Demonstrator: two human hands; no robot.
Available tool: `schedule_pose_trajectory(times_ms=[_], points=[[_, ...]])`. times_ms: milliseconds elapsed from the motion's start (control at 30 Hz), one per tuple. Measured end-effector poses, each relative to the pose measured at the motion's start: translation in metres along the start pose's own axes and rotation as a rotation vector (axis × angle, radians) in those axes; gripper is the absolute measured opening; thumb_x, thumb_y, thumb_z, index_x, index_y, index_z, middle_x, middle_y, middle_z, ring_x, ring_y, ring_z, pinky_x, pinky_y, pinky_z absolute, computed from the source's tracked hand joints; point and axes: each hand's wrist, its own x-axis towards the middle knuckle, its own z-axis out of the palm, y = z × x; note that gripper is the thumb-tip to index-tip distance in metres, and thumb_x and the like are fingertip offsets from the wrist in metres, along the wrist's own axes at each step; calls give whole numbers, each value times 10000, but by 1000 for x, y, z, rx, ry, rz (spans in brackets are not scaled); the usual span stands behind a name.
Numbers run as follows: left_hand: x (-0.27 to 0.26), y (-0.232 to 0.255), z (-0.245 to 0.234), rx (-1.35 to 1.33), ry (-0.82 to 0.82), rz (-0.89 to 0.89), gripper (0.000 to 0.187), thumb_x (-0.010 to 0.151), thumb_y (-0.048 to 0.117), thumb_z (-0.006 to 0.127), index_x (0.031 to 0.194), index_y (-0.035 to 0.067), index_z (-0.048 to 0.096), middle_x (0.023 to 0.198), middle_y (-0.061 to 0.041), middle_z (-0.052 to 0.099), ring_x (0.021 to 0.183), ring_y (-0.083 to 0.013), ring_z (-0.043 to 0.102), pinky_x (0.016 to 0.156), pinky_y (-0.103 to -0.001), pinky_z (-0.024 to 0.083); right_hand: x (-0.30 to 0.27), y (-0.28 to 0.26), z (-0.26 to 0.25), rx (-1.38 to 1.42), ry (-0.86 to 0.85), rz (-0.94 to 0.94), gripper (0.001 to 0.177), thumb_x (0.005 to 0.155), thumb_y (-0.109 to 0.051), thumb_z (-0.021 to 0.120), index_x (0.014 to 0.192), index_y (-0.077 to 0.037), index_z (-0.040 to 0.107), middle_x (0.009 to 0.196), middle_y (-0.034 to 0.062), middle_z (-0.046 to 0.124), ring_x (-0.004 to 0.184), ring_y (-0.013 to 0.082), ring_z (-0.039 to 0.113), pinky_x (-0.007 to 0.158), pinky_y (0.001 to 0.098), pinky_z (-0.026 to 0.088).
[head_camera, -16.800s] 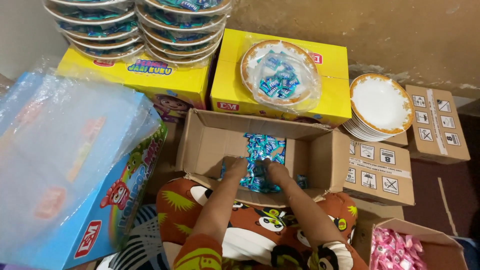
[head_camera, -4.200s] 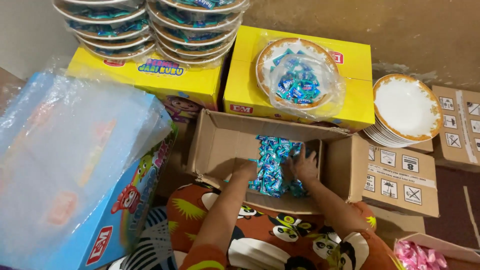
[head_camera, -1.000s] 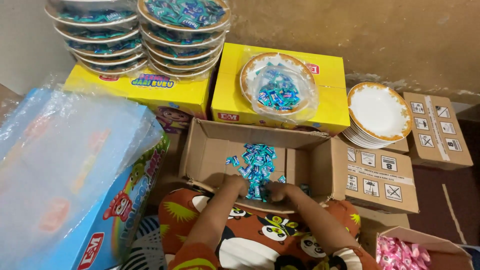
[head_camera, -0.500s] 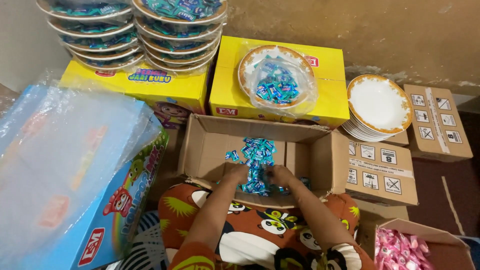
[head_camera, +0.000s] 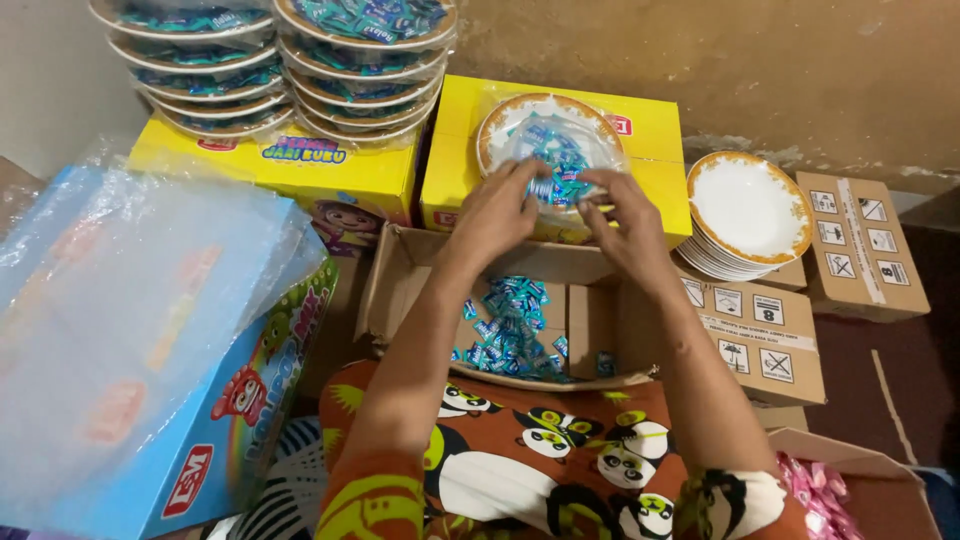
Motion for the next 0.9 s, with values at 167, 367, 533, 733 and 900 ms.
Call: schedule_pose_trajectory(times_ms=[167, 367, 533, 733, 900], points=[[-19, 8, -7, -75, 111, -61, 378, 958, 66, 585, 1321, 163, 621, 1182, -161, 634, 1140, -420, 658, 913, -581, 559, -12, -6, -3, 4, 69, 3, 267, 1009, 14, 634, 1253, -66, 710, 1198, 145, 670, 987, 317, 733, 800, 391, 616], [-74, -78, 70, -171, 29, -262, 226, 933, 203, 633, 1149, 177, 696, 990, -123, 752, 1069, -395, 697, 926, -538, 555, -80, 48, 31, 236, -57, 243, 211, 946, 57, 644, 1071, -54, 772, 859, 94, 745, 770, 153, 670, 766, 325, 587], [-79, -148, 149, -184, -137, -409, 271, 933, 186, 606, 1194, 178, 678, 1072, -141, 775, 1125, -386, 697, 971, -529, 549, -107, 145, 95, 218, -253, 404, 235, 901, 32, 626, 1035, -74, 786, 770, 128, 760, 679, 169, 678, 672, 313, 569], [-76, -212, 228, -75, -416, -495, 546, 921, 51, 548, 1463, 115, 573, 1453, -280, 514, 1367, -479, 499, 1102, -576, 469, -141, 254, 162, -317, -601, 476, 392, 838, -174, 700, 1226, -209, 745, 1238, 185, 669, 1052, 388, 722, 916, 515, 594], [-75, -251, 249, 175, -671, -658, 849, 914, 140, 614, 1664, 199, 220, 1689, -233, 101, 1528, -524, 15, 1209, -630, 257, -139, 234, 164, -600, -829, 442, 676, 909, -232, 684, 1541, -233, 441, 1571, 281, 302, 1340, 578, 476, 1090, 612, 481]])
